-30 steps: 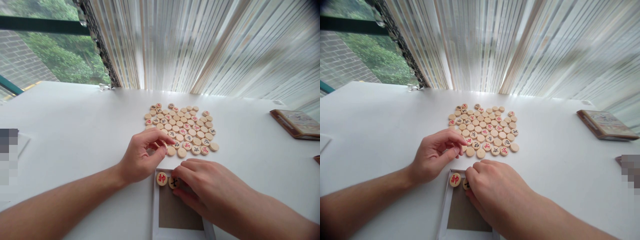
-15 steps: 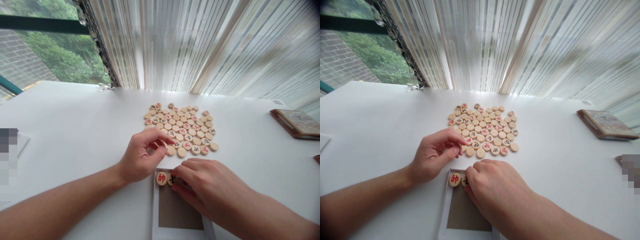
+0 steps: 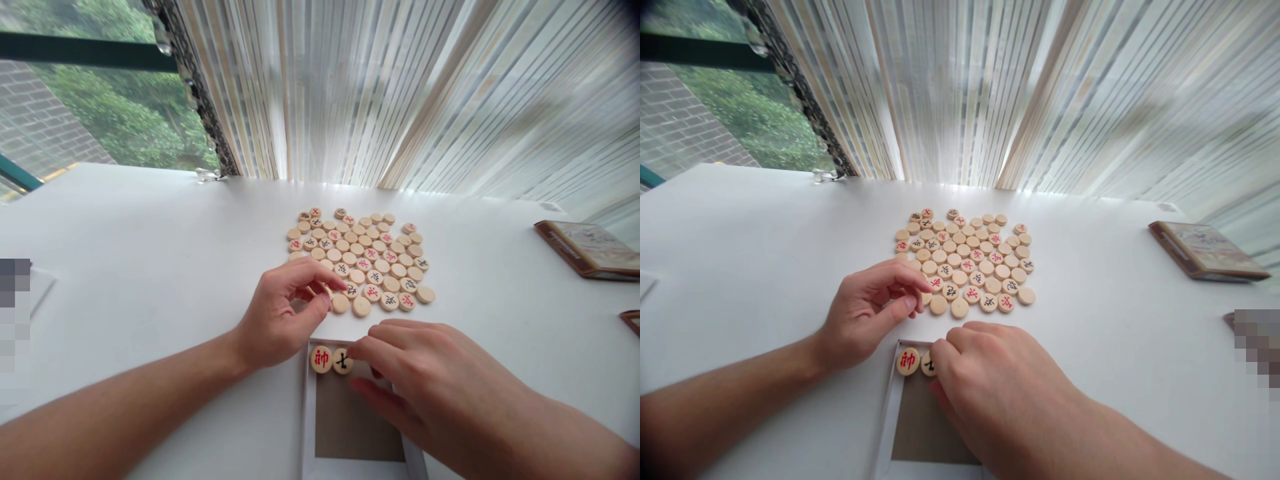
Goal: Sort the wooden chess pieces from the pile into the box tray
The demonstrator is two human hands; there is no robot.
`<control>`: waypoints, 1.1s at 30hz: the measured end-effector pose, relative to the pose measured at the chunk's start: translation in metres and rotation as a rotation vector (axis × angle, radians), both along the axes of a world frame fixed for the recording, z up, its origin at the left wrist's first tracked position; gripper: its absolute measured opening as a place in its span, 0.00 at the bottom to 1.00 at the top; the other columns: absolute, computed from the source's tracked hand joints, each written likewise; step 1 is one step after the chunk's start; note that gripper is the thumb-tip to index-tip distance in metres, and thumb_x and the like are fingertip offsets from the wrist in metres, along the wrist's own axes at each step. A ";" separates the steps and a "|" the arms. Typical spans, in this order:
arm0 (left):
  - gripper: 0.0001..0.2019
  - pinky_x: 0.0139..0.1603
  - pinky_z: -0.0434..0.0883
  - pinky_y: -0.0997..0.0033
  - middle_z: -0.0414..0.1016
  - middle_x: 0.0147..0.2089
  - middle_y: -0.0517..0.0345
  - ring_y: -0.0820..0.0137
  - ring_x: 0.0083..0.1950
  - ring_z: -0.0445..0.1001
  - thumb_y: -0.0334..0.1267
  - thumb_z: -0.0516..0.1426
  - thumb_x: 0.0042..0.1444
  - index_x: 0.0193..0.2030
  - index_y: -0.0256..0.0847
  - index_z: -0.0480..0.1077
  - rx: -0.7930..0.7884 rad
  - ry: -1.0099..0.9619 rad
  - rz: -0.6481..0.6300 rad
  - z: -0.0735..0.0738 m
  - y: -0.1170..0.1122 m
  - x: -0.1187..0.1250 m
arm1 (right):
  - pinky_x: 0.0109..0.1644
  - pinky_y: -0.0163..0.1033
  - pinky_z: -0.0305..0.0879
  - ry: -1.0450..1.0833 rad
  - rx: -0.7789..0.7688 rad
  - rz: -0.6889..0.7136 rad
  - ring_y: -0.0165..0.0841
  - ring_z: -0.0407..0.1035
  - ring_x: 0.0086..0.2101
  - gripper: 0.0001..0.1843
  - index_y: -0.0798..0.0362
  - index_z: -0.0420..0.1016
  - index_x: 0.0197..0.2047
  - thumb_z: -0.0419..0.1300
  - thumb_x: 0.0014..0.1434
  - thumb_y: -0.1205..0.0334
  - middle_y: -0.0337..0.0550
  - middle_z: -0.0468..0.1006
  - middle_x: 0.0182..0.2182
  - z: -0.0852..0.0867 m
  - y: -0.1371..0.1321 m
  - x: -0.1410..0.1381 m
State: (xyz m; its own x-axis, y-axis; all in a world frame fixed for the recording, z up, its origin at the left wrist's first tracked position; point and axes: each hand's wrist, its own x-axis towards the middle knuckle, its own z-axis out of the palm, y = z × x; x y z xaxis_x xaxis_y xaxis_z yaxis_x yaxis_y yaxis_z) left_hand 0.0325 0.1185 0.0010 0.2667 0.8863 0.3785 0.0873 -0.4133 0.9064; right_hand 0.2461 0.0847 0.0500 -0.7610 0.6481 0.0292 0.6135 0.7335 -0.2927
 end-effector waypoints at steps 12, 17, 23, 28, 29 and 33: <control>0.08 0.36 0.75 0.69 0.79 0.39 0.52 0.68 0.37 0.78 0.27 0.58 0.62 0.42 0.37 0.80 -0.001 0.028 0.029 0.003 0.000 -0.002 | 0.29 0.35 0.59 0.096 -0.115 -0.156 0.29 0.70 0.24 0.04 0.50 0.83 0.37 0.66 0.65 0.64 0.36 0.81 0.27 0.025 0.030 0.023; 0.09 0.35 0.75 0.70 0.79 0.38 0.52 0.68 0.36 0.78 0.26 0.58 0.61 0.41 0.38 0.80 0.002 0.012 0.037 0.003 0.000 -0.001 | 0.26 0.36 0.54 0.090 -0.086 -0.260 0.28 0.64 0.21 0.13 0.49 0.84 0.33 0.62 0.68 0.57 0.35 0.74 0.21 0.028 0.053 0.036; 0.09 0.35 0.75 0.71 0.79 0.38 0.52 0.69 0.36 0.78 0.26 0.58 0.61 0.41 0.37 0.80 -0.006 -0.023 0.041 0.001 0.001 -0.001 | 0.27 0.38 0.56 0.050 -0.032 -0.479 0.30 0.65 0.21 0.18 0.49 0.84 0.31 0.61 0.67 0.49 0.37 0.75 0.19 0.033 0.082 0.064; 0.09 0.34 0.75 0.73 0.78 0.37 0.54 0.70 0.35 0.78 0.26 0.58 0.62 0.41 0.37 0.80 -0.021 -0.029 0.058 0.000 0.001 -0.002 | 0.29 0.40 0.61 0.022 -0.039 -0.659 0.33 0.70 0.24 0.20 0.49 0.84 0.31 0.60 0.65 0.45 0.39 0.80 0.23 0.030 0.102 0.085; 0.09 0.34 0.75 0.73 0.78 0.37 0.54 0.71 0.35 0.78 0.26 0.58 0.62 0.41 0.37 0.80 -0.021 -0.032 0.060 0.000 0.001 -0.002 | 0.30 0.40 0.62 0.015 -0.052 -0.682 0.33 0.71 0.25 0.19 0.49 0.84 0.32 0.60 0.65 0.46 0.39 0.81 0.24 0.029 0.105 0.088; 0.09 0.33 0.74 0.74 0.78 0.36 0.55 0.71 0.34 0.77 0.26 0.57 0.62 0.40 0.38 0.80 -0.018 -0.036 0.074 0.002 0.002 -0.002 | 0.32 0.40 0.66 -0.018 -0.075 -0.724 0.35 0.75 0.28 0.18 0.49 0.85 0.32 0.60 0.65 0.48 0.40 0.84 0.28 0.026 0.112 0.094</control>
